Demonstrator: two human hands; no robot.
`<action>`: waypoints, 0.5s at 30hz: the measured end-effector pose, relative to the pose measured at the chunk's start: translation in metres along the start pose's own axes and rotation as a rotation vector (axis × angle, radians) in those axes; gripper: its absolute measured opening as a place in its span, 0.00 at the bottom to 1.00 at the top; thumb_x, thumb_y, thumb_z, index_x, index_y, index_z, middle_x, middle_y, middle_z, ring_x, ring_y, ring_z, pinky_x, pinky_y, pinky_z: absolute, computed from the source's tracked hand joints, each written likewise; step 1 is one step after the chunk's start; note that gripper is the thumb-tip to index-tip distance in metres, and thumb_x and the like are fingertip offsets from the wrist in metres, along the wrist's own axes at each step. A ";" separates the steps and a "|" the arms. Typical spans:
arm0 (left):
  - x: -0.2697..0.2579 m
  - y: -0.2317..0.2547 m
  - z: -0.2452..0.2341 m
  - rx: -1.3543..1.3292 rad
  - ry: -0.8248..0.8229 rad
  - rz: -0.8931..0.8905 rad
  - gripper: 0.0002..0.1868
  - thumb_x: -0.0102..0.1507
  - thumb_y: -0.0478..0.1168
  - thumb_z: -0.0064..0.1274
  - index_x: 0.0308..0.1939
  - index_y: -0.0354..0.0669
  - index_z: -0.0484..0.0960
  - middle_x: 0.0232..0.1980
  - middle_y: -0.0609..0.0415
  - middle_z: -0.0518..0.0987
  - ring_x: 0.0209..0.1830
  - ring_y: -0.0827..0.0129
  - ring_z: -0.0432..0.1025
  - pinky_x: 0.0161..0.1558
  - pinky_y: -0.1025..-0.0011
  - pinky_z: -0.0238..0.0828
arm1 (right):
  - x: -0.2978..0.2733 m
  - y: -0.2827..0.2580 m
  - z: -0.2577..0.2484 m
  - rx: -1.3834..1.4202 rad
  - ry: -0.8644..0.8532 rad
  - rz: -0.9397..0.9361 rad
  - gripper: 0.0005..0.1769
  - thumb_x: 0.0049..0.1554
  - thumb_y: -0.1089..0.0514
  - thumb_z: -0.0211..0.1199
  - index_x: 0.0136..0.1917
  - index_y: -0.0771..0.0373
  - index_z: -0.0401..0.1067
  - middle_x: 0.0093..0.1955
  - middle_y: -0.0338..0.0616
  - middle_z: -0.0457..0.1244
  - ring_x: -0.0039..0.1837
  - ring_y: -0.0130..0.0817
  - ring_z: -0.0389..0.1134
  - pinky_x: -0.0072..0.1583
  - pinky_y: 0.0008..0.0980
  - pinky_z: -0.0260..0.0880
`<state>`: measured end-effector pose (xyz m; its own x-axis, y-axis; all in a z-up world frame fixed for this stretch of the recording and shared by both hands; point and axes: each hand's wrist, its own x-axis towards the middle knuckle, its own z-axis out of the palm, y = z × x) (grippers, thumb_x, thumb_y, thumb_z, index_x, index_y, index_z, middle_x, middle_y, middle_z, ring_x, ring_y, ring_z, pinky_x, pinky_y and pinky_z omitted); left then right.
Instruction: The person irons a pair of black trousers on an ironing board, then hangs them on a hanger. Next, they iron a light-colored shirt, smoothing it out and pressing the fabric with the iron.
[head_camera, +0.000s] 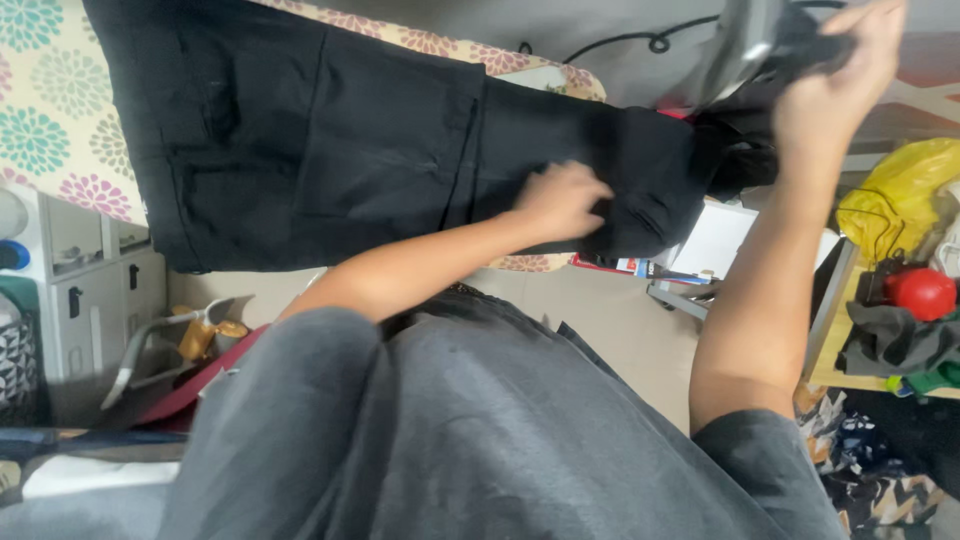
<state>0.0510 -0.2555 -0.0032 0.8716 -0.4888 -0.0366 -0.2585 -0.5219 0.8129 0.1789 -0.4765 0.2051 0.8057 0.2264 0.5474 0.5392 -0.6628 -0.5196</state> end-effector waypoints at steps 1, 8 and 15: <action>-0.027 -0.018 -0.017 0.215 0.059 -0.090 0.17 0.53 0.45 0.65 0.46 0.53 0.85 0.50 0.50 0.77 0.53 0.53 0.72 0.45 0.51 0.72 | -0.007 0.000 0.009 0.047 -0.004 0.049 0.07 0.61 0.78 0.52 0.46 0.71 0.60 0.51 0.49 0.56 0.55 0.40 0.61 0.61 0.30 0.63; -0.129 -0.068 -0.055 0.581 0.333 -0.326 0.36 0.50 0.37 0.54 0.64 0.55 0.74 0.50 0.43 0.77 0.41 0.48 0.76 0.37 0.53 0.75 | -0.025 -0.038 0.094 -0.059 -0.278 -0.108 0.10 0.50 0.74 0.57 0.45 0.65 0.71 0.47 0.52 0.60 0.53 0.47 0.67 0.55 0.39 0.67; -0.194 -0.160 -0.159 -0.131 0.393 -0.448 0.19 0.50 0.38 0.65 0.45 0.37 0.86 0.38 0.43 0.85 0.37 0.56 0.81 0.44 0.65 0.77 | -0.025 -0.088 0.142 -0.023 -0.779 0.036 0.20 0.50 0.57 0.68 0.56 0.60 0.70 0.49 0.46 0.68 0.51 0.49 0.71 0.55 0.42 0.70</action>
<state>-0.0106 0.0342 -0.0331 0.9787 0.0659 -0.1945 0.2004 -0.5146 0.8337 0.1460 -0.3230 0.1438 0.7671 0.6348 -0.0924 0.5112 -0.6920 -0.5098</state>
